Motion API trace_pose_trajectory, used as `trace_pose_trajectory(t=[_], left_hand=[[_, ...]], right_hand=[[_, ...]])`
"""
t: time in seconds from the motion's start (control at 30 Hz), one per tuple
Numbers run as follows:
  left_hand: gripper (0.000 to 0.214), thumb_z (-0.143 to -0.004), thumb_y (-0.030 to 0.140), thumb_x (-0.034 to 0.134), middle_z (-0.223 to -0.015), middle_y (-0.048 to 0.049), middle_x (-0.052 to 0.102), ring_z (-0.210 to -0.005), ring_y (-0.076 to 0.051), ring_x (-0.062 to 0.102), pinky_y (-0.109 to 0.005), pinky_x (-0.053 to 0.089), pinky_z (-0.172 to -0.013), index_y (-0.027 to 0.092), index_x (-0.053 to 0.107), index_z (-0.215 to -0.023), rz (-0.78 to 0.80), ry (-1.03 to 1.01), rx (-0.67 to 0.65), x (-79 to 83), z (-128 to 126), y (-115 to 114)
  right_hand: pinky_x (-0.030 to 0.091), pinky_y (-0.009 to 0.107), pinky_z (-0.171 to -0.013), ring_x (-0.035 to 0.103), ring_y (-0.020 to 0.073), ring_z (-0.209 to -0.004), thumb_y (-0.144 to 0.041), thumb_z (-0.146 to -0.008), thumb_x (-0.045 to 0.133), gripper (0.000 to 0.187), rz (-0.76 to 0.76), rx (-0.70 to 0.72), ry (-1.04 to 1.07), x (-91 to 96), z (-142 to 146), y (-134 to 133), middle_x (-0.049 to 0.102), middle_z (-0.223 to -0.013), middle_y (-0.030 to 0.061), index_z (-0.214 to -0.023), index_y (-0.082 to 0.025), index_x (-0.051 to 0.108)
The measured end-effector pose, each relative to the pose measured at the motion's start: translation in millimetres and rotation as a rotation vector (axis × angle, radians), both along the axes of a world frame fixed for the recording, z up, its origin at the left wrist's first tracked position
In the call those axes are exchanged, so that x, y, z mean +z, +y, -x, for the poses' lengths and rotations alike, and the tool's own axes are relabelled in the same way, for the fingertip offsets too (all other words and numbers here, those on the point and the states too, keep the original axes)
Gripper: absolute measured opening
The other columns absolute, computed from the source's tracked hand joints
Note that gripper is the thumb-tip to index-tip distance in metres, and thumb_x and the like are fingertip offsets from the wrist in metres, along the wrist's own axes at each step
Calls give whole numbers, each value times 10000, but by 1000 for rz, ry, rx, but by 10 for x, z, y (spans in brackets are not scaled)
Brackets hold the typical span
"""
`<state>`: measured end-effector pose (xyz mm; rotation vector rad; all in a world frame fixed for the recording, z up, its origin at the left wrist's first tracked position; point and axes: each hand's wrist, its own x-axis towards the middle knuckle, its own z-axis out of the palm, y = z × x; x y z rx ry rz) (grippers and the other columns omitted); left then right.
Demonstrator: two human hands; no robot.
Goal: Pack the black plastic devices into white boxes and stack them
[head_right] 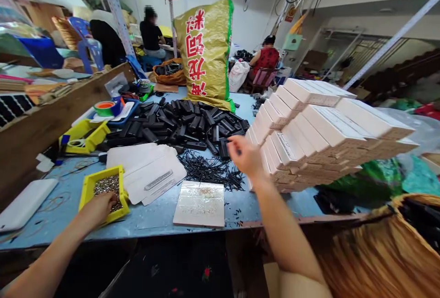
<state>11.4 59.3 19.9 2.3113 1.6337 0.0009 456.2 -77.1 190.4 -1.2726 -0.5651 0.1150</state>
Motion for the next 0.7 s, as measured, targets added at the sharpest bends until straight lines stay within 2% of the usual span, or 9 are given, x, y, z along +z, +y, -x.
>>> trace_pose_trajectory(t=[0.03,0.1,0.13,0.27,0.33,0.4,0.5,0.6,0.7], left_hand=[[218,-745,309,415,-758,-129,691,-756,-301,642,-357,471,-689,197,574,-648,9,-18,15,21,7,-2],[267,-774,357,418,-770,-100,698,-756,-291,640,-346,465,-669,203,610,-669,-5,-87,41,59,59,-21],[280,-778,377,428,-815,-92,708,-790,-289,642,-349,469,-689,206,638,-704,-35,-149,63,73,94,-39],[316,-737,461,555,-987,-68,709,-925,-271,633,-369,482,-839,211,693,-872,-144,-589,318,119,116,-208],[374,-671,508,665,-918,-47,714,-853,-235,646,-354,509,-808,208,685,-893,4,-936,490,158,-61,-361],[428,-585,500,768,-807,-32,707,-739,-184,643,-314,527,-731,186,677,-862,281,-1292,607,210,-399,-537],[410,-497,395,866,-731,-25,682,-678,-123,618,-245,511,-684,146,683,-767,664,-1555,600,273,-1059,-768],[351,-523,332,871,-688,-18,659,-646,-102,599,-226,498,-659,137,697,-757,902,-1636,515,287,-1584,-931],[306,-557,300,858,-716,-20,665,-662,-101,596,-232,494,-678,139,704,-768,931,-1659,461,294,-1786,-1032]], right_hand=[[486,439,-887,595,296,-1057,-126,-638,754,141,142,77,-37,-299,91,279,669,-1042,116,-754,-163,683],[419,438,-989,556,309,-1128,-166,-644,752,269,702,176,-233,-796,121,752,634,-1102,159,-896,-127,668],[390,448,-1012,534,332,-1158,-170,-643,751,324,828,188,-266,-980,81,915,613,-1123,199,-943,-94,655],[370,457,-1017,510,363,-1187,-195,-667,716,444,959,181,-270,-1361,-123,1019,576,-1164,261,-1066,-29,612],[407,413,-989,550,299,-1141,-237,-677,701,498,897,266,-251,-1440,-101,839,604,-1168,192,-1136,-78,591],[443,381,-946,587,242,-1062,-275,-631,734,554,696,477,-123,-1482,52,599,641,-1122,112,-1150,-147,588],[469,386,-884,615,195,-900,-296,-567,764,489,311,691,265,-1428,468,260,658,-976,46,-1024,-195,621],[476,403,-870,608,168,-857,-293,-647,672,299,40,619,477,-1226,935,78,603,-926,1,-926,-229,586],[478,430,-880,596,162,-857,-255,-665,562,179,-203,522,471,-1018,1258,50,539,-879,-21,-838,-239,525]])
